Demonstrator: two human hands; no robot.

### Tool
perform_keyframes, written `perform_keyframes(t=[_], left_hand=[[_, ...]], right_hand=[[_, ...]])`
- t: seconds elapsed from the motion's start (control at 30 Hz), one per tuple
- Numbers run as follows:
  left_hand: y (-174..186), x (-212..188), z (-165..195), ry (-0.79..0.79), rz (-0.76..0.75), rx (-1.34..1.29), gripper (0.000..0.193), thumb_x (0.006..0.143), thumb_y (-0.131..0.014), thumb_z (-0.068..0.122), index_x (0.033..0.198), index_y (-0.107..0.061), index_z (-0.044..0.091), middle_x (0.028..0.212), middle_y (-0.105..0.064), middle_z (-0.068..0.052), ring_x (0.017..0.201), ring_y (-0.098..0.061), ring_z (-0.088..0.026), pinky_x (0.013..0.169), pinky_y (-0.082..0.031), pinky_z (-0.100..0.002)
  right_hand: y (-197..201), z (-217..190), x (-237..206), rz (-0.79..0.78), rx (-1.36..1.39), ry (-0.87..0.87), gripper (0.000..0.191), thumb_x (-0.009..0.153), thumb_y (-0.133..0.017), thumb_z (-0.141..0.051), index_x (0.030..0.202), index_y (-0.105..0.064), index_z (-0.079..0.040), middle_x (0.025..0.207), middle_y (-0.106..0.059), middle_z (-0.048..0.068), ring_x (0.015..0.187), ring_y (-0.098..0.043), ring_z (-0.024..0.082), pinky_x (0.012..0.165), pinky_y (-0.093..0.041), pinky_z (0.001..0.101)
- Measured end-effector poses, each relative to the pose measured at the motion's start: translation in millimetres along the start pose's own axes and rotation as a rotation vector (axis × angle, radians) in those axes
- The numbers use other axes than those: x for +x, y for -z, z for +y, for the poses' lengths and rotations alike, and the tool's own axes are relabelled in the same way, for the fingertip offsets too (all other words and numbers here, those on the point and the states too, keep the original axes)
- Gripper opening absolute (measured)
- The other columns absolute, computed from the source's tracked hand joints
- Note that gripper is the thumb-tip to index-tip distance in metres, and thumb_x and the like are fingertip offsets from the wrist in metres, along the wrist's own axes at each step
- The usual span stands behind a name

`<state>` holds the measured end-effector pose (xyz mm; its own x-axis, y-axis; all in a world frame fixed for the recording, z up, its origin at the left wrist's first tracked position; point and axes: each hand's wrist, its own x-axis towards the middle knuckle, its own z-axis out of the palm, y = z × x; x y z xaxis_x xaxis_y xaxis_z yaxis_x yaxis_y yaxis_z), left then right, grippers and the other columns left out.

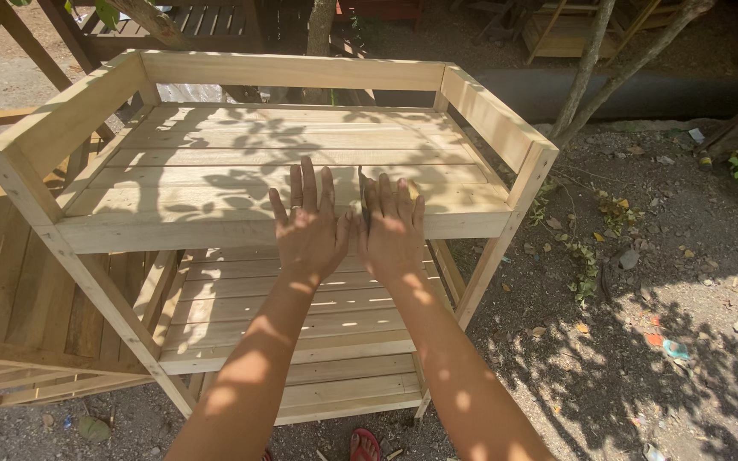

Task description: The person sands a light-colored wooden shelf unit outdoors, rubbing sandpaper by hand across the top surface, edges, rails and side panels. They rotate and reposition the shelf between passes to reach different faces, continuing to sand the frame and slats.

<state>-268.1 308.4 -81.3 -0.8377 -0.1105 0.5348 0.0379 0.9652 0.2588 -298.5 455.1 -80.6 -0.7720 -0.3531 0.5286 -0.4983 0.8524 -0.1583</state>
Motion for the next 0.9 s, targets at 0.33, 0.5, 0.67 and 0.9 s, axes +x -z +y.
perform_keyframes(t=[0.33,0.5,0.67,0.9], left_hand=[[34.8,-48.0,-50.7,0.14,0.023,0.083,0.075,0.098,-0.043,0.04,0.164,-0.028,0.007,0.171,-0.01,-0.024,0.159,-0.011,-0.04,0.123,-0.009,-0.066],[43.8,-59.4,-76.7,0.17,-0.01,0.114,0.071,0.105,-0.034,0.049,0.163,-0.026,0.008,0.171,-0.012,-0.02,0.158,-0.011,-0.039,0.122,-0.007,-0.065],[46.0,-56.9,-96.0,0.157,-0.031,0.196,0.068,0.105,-0.028,0.05,0.163,-0.027,0.014,0.173,-0.015,-0.013,0.158,-0.01,-0.035,0.123,-0.008,-0.064],[38.3,-54.9,-101.5,0.146,-0.089,0.199,0.07,0.103,-0.034,0.048,0.164,-0.025,0.015,0.172,-0.013,-0.009,0.16,-0.009,-0.031,0.121,-0.006,-0.068]], right_hand=[[10.2,-68.4,-9.7,0.032,-0.25,0.281,0.077,0.093,-0.06,-0.026,0.164,-0.033,-0.015,0.171,-0.026,0.007,0.157,-0.026,0.031,0.124,-0.02,0.0591],[12.2,-55.3,-9.0,0.003,-0.23,0.198,0.086,0.086,-0.067,-0.023,0.164,-0.032,-0.019,0.172,-0.023,0.003,0.157,-0.025,0.029,0.124,-0.024,0.0583],[9.5,-26.3,-8.7,-0.071,-0.191,0.118,0.091,0.083,-0.072,-0.026,0.161,-0.026,-0.016,0.169,-0.022,0.008,0.155,-0.02,0.035,0.122,-0.02,0.0625],[-9.9,-44.0,-8.0,-0.094,0.024,0.104,0.094,0.089,-0.071,-0.031,0.162,-0.019,-0.003,0.169,-0.017,0.018,0.157,-0.015,0.039,0.122,-0.016,0.063]])
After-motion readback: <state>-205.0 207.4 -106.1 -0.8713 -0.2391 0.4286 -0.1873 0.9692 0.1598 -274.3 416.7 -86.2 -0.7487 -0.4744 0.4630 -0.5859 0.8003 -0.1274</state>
